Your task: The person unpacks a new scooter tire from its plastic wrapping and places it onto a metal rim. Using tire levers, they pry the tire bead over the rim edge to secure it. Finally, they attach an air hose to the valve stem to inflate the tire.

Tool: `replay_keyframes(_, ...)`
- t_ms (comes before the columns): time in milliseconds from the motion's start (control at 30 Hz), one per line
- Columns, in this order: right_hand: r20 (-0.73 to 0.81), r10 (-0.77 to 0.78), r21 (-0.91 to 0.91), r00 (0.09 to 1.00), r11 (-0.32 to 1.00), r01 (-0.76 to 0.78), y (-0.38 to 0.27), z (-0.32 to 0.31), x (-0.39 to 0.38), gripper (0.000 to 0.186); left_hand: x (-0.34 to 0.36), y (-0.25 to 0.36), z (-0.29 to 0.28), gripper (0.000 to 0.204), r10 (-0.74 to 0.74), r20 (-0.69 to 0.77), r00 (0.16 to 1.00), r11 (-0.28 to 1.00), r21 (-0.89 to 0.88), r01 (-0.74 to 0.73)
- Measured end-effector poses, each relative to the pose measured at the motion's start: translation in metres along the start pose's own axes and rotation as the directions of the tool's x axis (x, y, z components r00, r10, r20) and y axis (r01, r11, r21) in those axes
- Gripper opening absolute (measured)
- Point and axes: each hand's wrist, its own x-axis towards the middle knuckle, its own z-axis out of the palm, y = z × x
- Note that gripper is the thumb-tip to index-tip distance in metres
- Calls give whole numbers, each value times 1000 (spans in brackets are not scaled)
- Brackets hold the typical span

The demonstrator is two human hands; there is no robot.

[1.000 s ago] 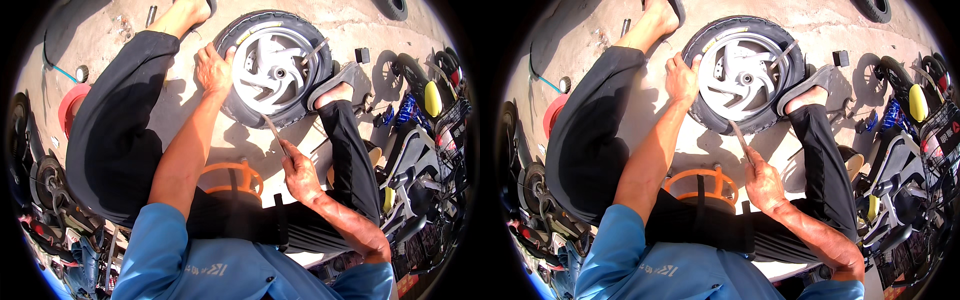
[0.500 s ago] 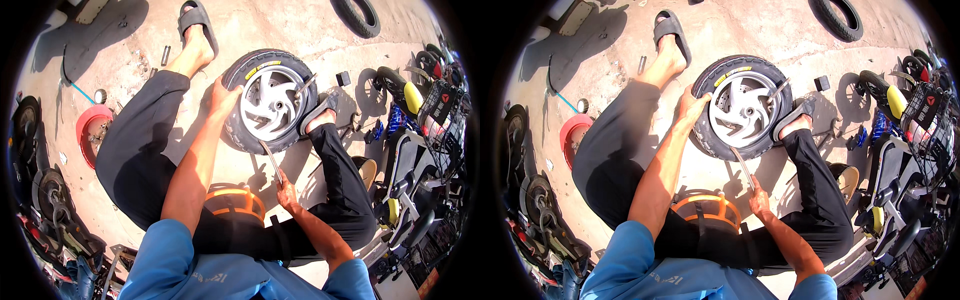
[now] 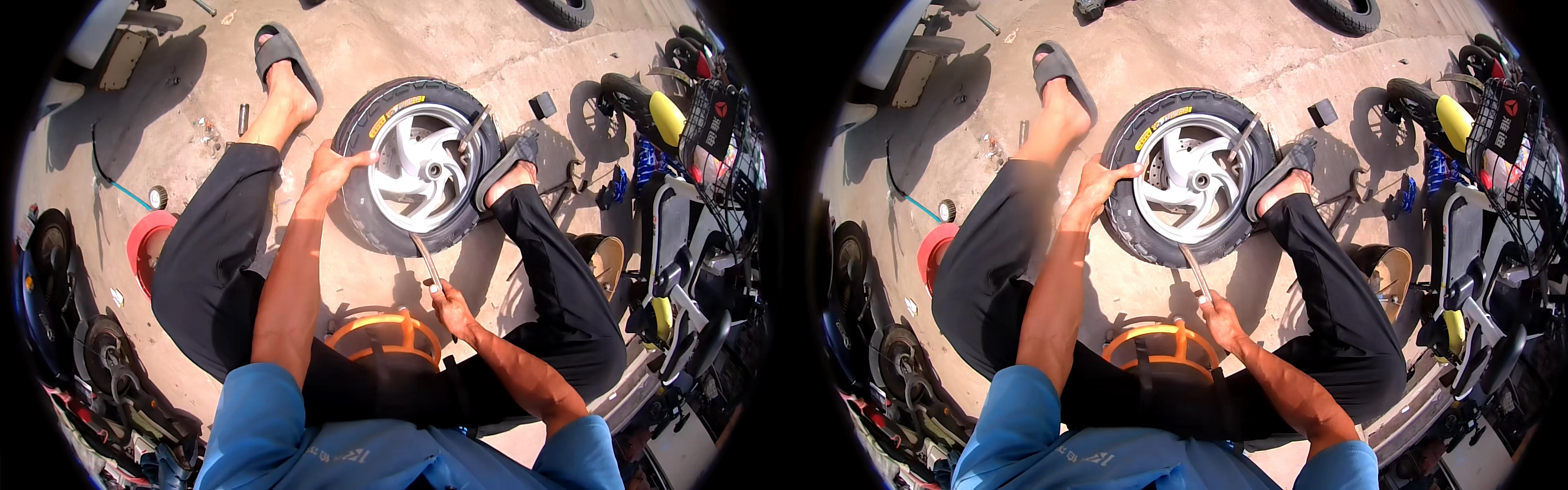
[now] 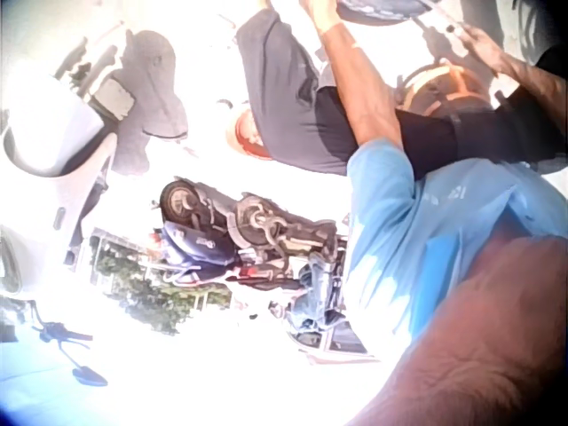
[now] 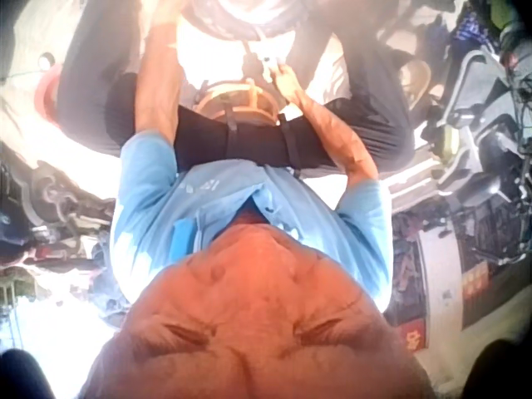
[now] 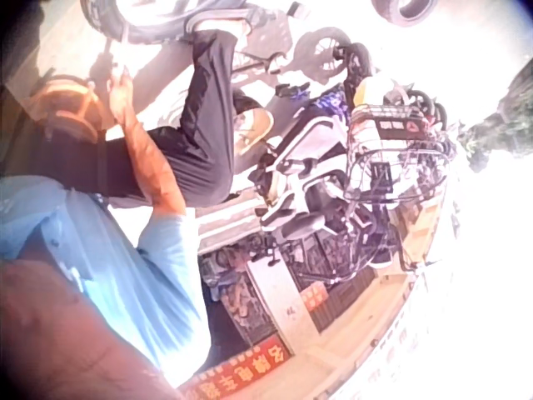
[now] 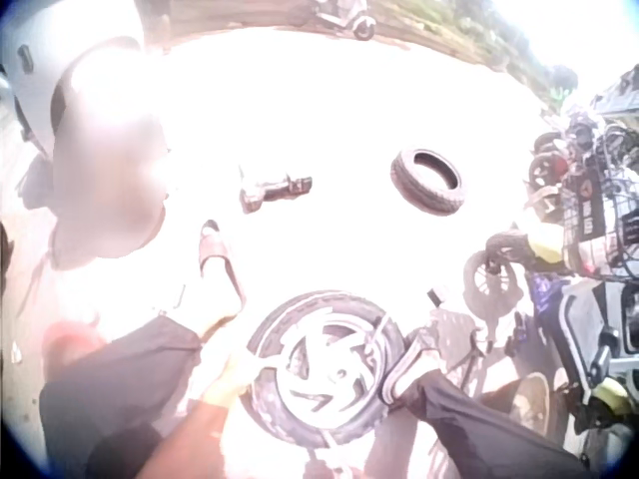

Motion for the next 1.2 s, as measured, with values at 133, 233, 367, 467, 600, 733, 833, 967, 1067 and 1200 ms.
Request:
replay_keyframes(133, 70, 29, 184, 997, 982, -42, -1, -4, 1, 39, -8, 12, 11, 58, 3, 65, 998, 997, -82, 3)
replay_keyframes(233, 78, 23, 217, 997, 975, -40, -7, -7, -1, 38, -9, 17, 8, 58, 19, 95, 995, 999, -41, -15)
replay_keyframes(367, 103, 4, 225, 995, 974, -27, -23, -6, -1, 32, 6, 15, -2, 56, 20, 163, 986, 998, 51, -29)
replay_keyframes(467, 139, 2, 253, 990, 967, -37, -21, -5, 5, 29, 26, 8, -6, 63, 78, 86, 993, 991, 101, -86)
replay_keyframes(600, 117, -29, 91, 993, 996, 18, -9, -8, 20, 29, 26, 1, -2, 66, 84, 3, 996, 987, 139, -84)
replay_keyframes(733, 102, -148, -122, 984, 979, 160, 12, -28, 40, 22, 20, 4, 1, 67, 99, 53, 994, 991, 81, -103)
replay_keyframes(833, 98, -181, -388, 979, 899, 205, -4, -50, 43, 25, 22, -9, -1, 80, 94, -56, 994, 983, 164, -83)
replay_keyframes(967, 76, -146, -567, 986, 807, 163, -12, -72, 48, 24, -8, -15, 18, 125, 270, -226, 936, 933, 302, -196)
replay_keyframes(1067, 53, -158, -683, 986, 714, 151, -50, -78, 42, 23, -24, -46, 18, 118, 333, -260, 906, 932, 237, -274)
replay_keyframes(1200, -66, -436, -779, 898, 585, 226, -36, -81, 46, 23, -33, -44, 19, 93, 193, -209, 959, 976, 136, -167)
